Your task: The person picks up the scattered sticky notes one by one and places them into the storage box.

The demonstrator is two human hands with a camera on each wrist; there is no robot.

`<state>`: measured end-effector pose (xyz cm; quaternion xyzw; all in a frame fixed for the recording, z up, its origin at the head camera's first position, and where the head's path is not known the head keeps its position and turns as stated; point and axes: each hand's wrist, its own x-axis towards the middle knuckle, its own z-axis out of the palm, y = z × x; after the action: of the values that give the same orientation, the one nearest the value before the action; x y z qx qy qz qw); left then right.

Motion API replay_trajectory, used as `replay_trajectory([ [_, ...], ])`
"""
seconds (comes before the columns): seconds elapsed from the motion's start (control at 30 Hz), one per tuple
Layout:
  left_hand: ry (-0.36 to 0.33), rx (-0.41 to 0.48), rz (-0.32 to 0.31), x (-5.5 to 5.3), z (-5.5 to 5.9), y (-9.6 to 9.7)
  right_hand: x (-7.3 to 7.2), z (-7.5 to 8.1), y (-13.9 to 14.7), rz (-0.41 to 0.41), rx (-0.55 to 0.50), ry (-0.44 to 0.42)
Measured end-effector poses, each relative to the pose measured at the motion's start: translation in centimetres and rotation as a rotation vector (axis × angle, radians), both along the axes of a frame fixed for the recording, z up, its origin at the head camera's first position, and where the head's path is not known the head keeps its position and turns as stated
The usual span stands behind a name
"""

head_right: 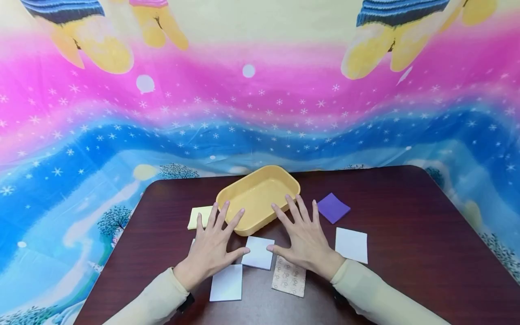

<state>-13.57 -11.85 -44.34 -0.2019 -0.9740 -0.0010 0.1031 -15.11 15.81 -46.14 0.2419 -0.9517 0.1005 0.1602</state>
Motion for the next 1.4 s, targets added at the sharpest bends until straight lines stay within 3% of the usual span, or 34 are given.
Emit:
replay_trajectory([
  [0.67,0.076,0.039,0.016,-1.2,-0.1,-0.5,-2.1,0.7,0.6,-0.028,-0.029,-0.051],
  [0.93,0.133,0.1,0.004,-1.8,0.0,-0.6,-3.0,1.2,0.8,-0.04,-0.068,-0.087],
  [1.2,0.1,0.117,0.056,-2.4,0.4,-1.0,-4.1,2.2,1.1,-0.04,-0.122,-0.054],
  [1.4,0.131,0.143,0.069,-2.9,0.4,-1.3,-5.1,2.3,1.5,-0.048,-0.136,-0.039],
])
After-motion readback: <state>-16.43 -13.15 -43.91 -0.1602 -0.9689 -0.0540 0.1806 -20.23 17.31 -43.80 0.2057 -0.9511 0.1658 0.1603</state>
